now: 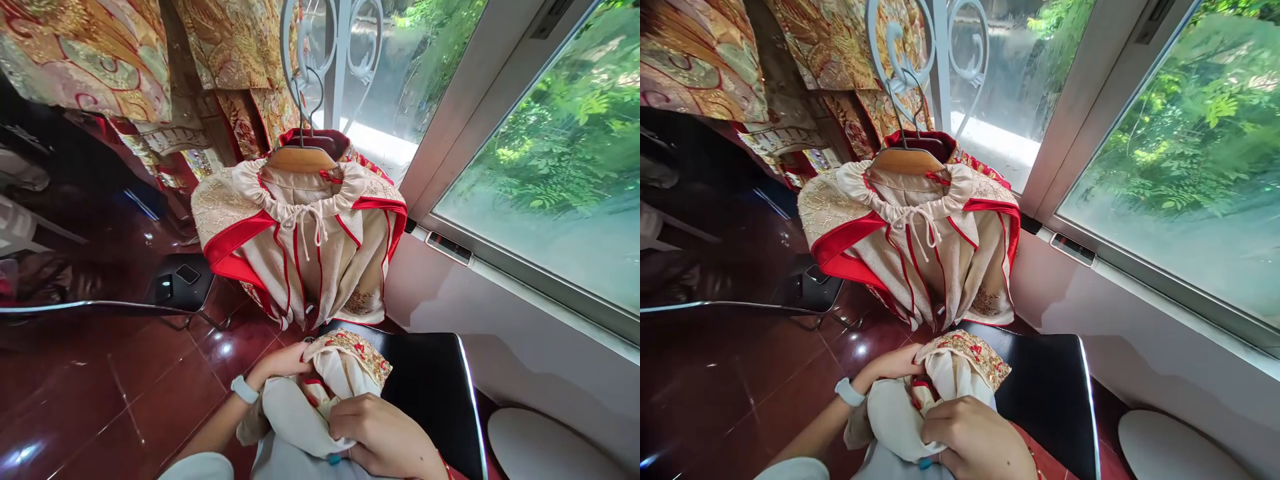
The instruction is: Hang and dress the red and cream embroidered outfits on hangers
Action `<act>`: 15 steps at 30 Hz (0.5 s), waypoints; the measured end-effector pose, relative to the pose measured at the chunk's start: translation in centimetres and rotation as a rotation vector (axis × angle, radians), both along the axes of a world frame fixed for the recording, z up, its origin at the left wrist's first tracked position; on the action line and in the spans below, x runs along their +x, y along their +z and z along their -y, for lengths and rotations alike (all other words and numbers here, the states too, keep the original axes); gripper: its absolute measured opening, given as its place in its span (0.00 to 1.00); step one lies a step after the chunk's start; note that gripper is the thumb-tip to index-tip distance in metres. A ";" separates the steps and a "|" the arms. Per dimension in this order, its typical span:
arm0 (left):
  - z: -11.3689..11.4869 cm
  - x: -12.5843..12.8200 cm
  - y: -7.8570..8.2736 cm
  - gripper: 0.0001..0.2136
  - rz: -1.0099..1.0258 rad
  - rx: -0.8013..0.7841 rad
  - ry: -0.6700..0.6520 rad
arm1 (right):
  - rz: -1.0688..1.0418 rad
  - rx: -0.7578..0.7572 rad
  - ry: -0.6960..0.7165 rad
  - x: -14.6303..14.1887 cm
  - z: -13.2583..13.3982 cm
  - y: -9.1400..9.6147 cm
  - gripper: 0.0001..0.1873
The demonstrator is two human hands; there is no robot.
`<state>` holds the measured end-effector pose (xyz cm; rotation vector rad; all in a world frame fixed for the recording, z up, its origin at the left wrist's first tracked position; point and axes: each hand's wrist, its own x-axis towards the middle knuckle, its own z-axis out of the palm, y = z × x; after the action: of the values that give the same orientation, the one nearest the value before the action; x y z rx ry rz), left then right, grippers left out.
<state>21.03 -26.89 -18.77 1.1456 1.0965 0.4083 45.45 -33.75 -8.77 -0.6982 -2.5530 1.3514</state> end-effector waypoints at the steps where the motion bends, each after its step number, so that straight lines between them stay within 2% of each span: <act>1: 0.6 0.1 0.2 0.08 0.059 -0.037 0.095 | -0.015 -0.025 -0.006 0.0 -0.1 0.0 0.05; 3: 1.4 0.2 1.4 0.11 0.164 -0.094 0.315 | -0.069 -0.082 -0.051 -0.2 -0.6 0.1 0.09; 5: 1.7 0.4 3.7 0.13 0.235 -0.140 0.409 | -0.140 -0.058 -0.218 -0.7 -1.8 0.1 0.19; 7: 1.9 0.7 6.6 0.12 0.262 -0.114 0.350 | -0.190 0.082 -0.432 -1.5 -3.6 0.0 0.27; 8: 1.9 0.8 8.1 0.11 0.262 -0.070 0.298 | -0.203 0.157 -0.484 -1.9 -4.6 -0.2 0.28; 10: 1.8 0.6 10.3 0.10 0.264 0.059 0.267 | -0.193 0.222 -0.433 -2.5 -6.7 -0.3 0.22; 12: 1.2 -0.2 10.9 0.12 0.270 0.231 0.317 | -0.172 0.224 -0.347 -2.9 -8.4 -0.1 0.10; 13: 0.6 -0.8 10.6 0.13 0.276 0.317 0.328 | -0.177 0.236 -0.341 -3.0 -9.0 0.2 0.06; 15: -1.0 -2.1 8.5 0.17 0.293 0.446 0.279 | -0.234 0.304 -0.375 -2.9 -9.7 1.1 0.07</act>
<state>18.91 -25.89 -10.23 1.2698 0.9290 1.0469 42.51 -24.00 -7.62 -0.8471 -2.2307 0.8490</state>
